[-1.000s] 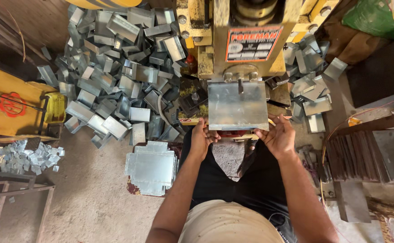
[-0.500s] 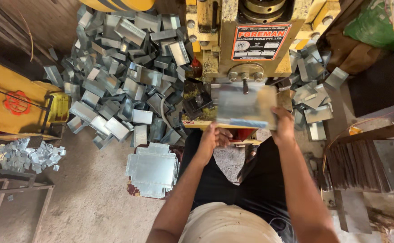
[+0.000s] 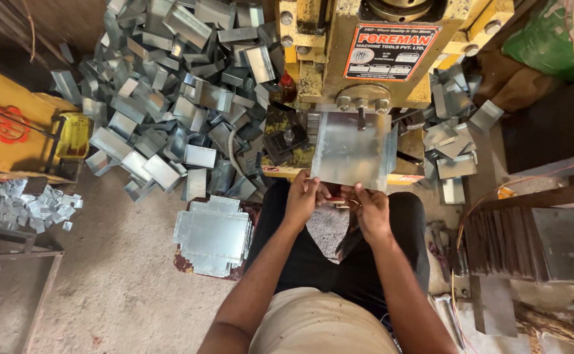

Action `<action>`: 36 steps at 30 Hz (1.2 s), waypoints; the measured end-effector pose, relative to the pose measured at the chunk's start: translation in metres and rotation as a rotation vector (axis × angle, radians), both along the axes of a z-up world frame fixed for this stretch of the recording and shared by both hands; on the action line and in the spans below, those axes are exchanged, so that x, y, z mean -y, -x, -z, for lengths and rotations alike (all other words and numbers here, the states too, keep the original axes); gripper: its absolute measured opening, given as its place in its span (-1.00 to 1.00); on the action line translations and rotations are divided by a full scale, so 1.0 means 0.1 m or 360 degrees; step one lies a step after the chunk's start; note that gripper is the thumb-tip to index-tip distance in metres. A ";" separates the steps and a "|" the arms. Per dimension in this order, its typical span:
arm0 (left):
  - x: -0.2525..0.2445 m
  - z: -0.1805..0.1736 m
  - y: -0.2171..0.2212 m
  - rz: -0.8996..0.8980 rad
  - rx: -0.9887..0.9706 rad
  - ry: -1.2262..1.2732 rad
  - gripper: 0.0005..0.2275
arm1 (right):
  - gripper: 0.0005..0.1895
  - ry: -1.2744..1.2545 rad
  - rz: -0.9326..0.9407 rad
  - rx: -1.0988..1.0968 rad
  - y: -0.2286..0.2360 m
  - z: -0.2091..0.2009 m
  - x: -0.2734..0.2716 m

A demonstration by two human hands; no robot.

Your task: The person sits on the floor and operates a yellow Foreman press machine. They repeatedly pick up flat metal sheets, place them into the machine's die, and press down on a lever to process the material. The processed metal pieces are then removed and stacked on the floor.

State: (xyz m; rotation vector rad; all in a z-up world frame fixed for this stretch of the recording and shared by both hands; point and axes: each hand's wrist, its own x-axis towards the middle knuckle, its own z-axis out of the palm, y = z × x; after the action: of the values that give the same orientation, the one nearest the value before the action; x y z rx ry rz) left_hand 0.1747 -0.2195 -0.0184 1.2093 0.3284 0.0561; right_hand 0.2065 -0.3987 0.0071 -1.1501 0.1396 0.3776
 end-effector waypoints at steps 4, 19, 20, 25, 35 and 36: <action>0.06 0.18 0.03 -0.0119 0.0157 0.0074 -0.79 | -0.74 0.0083 -0.0018 0.0015 -0.06 0.19 0.06; -0.13 -0.06 0.27 0.0672 -0.0233 -0.0265 -0.64 | -0.77 0.0071 0.0072 0.0083 -0.21 0.28 0.06; -0.11 -0.06 0.28 0.0733 -0.0237 -0.0252 -0.62 | -0.76 0.0077 0.0071 0.0077 -0.20 0.29 0.07; 0.08 -0.29 0.03 0.0634 -0.0234 -0.0244 -0.51 | -0.68 0.0153 0.0067 -0.0011 -0.18 0.34 0.21; 0.52 -0.02 -0.79 0.0601 -0.0189 0.1022 -0.66 | -0.35 -0.0434 0.0068 -0.0239 -0.30 0.42 0.49; 0.45 -0.04 -0.68 0.0732 -0.0094 0.1104 -0.67 | -0.32 -0.0536 0.0065 -0.0253 -0.31 0.38 0.51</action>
State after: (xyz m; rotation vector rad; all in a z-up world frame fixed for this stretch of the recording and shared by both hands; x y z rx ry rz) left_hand 0.2430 -0.2648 -0.0139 0.5724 0.0949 -0.4600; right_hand 0.2373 -0.4494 -0.0305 -0.7837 0.2291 0.4383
